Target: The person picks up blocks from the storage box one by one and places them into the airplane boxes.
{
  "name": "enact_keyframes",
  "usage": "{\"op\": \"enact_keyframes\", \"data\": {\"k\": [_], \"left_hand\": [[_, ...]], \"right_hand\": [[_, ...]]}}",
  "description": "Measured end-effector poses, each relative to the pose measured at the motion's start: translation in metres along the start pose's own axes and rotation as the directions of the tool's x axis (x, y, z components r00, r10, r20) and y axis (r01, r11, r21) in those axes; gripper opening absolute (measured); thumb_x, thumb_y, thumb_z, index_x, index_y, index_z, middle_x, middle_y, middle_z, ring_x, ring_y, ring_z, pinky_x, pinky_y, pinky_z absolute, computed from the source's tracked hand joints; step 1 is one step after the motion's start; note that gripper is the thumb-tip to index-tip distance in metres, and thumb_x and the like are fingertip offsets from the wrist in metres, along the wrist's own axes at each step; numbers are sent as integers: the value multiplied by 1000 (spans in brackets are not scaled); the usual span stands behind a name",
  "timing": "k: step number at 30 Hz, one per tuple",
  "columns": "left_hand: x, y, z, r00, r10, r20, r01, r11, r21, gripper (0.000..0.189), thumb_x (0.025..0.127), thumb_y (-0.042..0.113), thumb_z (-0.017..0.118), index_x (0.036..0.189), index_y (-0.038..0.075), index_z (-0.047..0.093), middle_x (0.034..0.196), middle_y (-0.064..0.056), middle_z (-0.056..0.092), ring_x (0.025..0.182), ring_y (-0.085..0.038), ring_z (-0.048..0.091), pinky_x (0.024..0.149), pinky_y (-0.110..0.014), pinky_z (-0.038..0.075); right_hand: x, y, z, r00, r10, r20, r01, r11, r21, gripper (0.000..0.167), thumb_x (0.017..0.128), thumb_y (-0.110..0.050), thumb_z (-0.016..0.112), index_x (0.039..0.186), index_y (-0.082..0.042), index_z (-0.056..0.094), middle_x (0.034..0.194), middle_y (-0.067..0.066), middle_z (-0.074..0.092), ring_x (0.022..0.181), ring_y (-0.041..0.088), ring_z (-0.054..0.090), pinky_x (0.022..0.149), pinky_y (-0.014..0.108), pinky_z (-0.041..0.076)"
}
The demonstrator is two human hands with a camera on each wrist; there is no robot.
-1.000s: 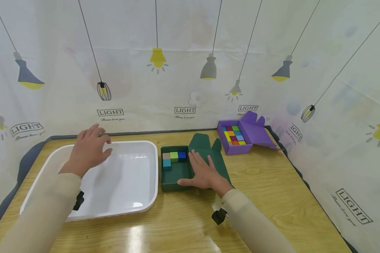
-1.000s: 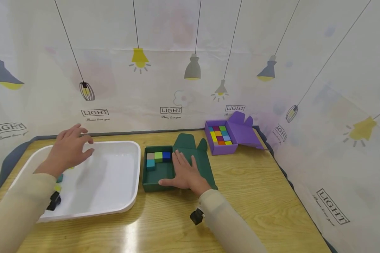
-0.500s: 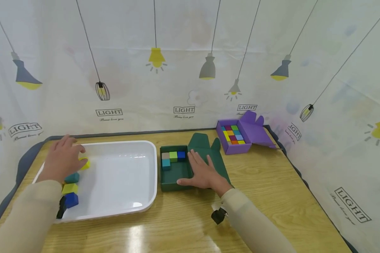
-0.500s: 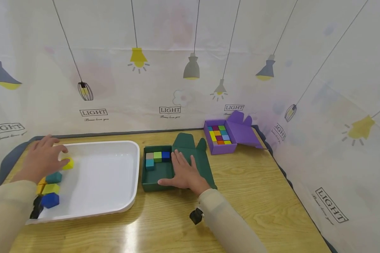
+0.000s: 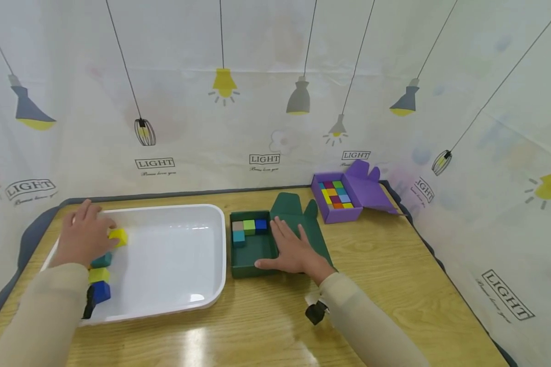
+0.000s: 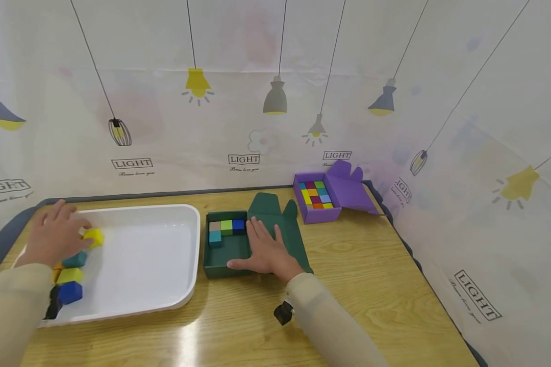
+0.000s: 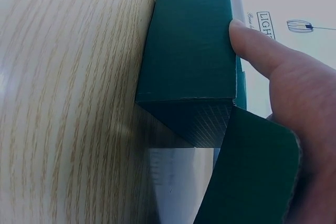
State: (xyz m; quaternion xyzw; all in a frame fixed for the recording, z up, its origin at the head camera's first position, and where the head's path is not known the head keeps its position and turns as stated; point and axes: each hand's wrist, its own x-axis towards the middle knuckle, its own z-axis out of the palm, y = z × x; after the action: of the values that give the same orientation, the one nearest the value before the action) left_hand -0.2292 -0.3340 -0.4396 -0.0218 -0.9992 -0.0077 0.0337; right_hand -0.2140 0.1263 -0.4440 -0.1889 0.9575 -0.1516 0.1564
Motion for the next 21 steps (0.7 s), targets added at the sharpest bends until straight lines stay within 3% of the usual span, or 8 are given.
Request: {"op": "enact_keyframes", "data": {"k": [11,21], "left_hand": [[-3,0,6,999,11,-42,-8,997,76,41,71,19,81,106,-1,71,136,-36,35,136,-54,16,111,-73,14],[1,3,2,999,15,-36,-13,999,46,40,71,20,81,103,-1,72,136,-36,36,139,-53,13,113,-72,11]], "right_hand": [[2,0,1,1000,-9,-1,9,1000,-8,111,81,-74,56,158,-14,4,166,3,0,154,21,5,123,57,-5],[1,1,1,1000,-2,-1,2,1000,-2,111,80,-74,57,158,-15,4,166,3,0,154,20,4,123,58,-6]]}}
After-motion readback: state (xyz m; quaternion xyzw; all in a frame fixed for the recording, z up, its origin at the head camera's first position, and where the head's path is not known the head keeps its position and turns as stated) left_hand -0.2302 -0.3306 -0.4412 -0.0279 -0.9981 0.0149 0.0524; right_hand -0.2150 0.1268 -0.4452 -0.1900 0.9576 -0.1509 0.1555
